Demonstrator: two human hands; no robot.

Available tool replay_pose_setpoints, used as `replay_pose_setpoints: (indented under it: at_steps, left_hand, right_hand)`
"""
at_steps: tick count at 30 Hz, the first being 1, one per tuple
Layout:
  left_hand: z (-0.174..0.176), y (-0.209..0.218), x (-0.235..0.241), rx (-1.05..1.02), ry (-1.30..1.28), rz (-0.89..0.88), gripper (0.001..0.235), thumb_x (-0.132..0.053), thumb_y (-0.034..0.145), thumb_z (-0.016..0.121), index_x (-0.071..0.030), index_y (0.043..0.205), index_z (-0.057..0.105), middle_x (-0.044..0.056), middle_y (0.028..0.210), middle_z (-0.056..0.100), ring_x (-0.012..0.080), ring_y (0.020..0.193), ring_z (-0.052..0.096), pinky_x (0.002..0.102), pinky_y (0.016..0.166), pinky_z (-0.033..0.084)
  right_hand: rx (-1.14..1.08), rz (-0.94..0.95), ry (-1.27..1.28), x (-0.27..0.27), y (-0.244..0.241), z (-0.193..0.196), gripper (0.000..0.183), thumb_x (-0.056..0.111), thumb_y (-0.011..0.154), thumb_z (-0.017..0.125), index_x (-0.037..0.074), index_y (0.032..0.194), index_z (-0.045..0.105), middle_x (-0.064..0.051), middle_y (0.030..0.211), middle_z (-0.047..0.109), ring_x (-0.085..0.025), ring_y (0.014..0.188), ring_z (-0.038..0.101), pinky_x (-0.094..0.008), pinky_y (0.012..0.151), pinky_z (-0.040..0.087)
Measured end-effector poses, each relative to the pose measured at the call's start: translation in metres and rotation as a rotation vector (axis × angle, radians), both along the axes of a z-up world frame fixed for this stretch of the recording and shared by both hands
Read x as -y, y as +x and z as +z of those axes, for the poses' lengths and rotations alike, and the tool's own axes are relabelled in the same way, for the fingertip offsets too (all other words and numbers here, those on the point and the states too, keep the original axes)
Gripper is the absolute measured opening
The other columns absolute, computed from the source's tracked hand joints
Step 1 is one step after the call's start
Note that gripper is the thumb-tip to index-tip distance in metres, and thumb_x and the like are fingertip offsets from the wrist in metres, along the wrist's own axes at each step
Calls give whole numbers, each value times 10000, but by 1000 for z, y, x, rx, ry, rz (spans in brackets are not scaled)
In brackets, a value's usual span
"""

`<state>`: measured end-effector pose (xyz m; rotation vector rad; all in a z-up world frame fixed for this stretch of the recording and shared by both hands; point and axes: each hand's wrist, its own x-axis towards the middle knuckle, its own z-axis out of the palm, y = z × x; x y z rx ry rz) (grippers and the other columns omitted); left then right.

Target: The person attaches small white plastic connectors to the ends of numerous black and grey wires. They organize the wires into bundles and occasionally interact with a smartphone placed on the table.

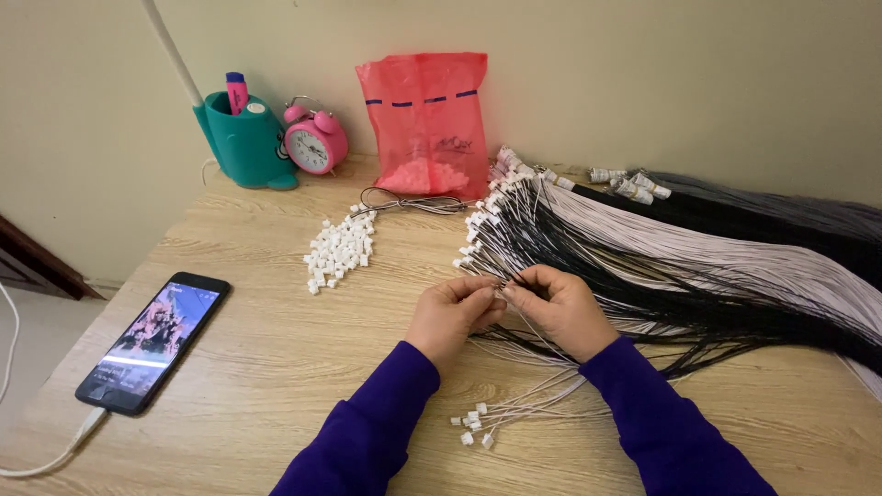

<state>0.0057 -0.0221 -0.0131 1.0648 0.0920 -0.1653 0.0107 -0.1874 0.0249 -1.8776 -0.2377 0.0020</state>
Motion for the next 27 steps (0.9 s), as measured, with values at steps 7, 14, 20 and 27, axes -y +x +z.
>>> replay_pose_setpoints:
  at_steps: [7,14,20,27]
  left_hand:
    - [4,-4,-4,-68,-82,3,265,24,911,578,60,1165,648,151,944,623,274,894,714,352,807,627]
    - [7,-7,-8,-83,-116,-31,257,9,905,593,44,1153,646,123,917,647,259,844,725,344,748,641]
    - [5,-6,-9,-80,-136,-51,246,4,904,602,36,1143,649,126,914,674,253,819,727,351,732,642]
    - [2,-5,-10,-83,-160,-60,249,-1,899,615,34,1144,645,136,933,693,259,809,729,375,736,641]
  right_hand:
    - [59,-7,-80,-2,-7,6,89,73,815,738,13,879,726,-77,728,683,-143,746,585,-309,697,505]
    - [91,-15,-87,-2,-8,4,62,78,805,734,29,841,725,-72,682,663,-137,703,577,-298,665,505]
    - [63,-35,-81,-4,-9,7,80,66,789,739,14,846,718,-80,707,657,-127,710,574,-276,673,531]
    - [70,-41,-81,-4,-7,1,96,66,775,746,12,847,713,-73,721,641,-120,718,573,-277,670,539]
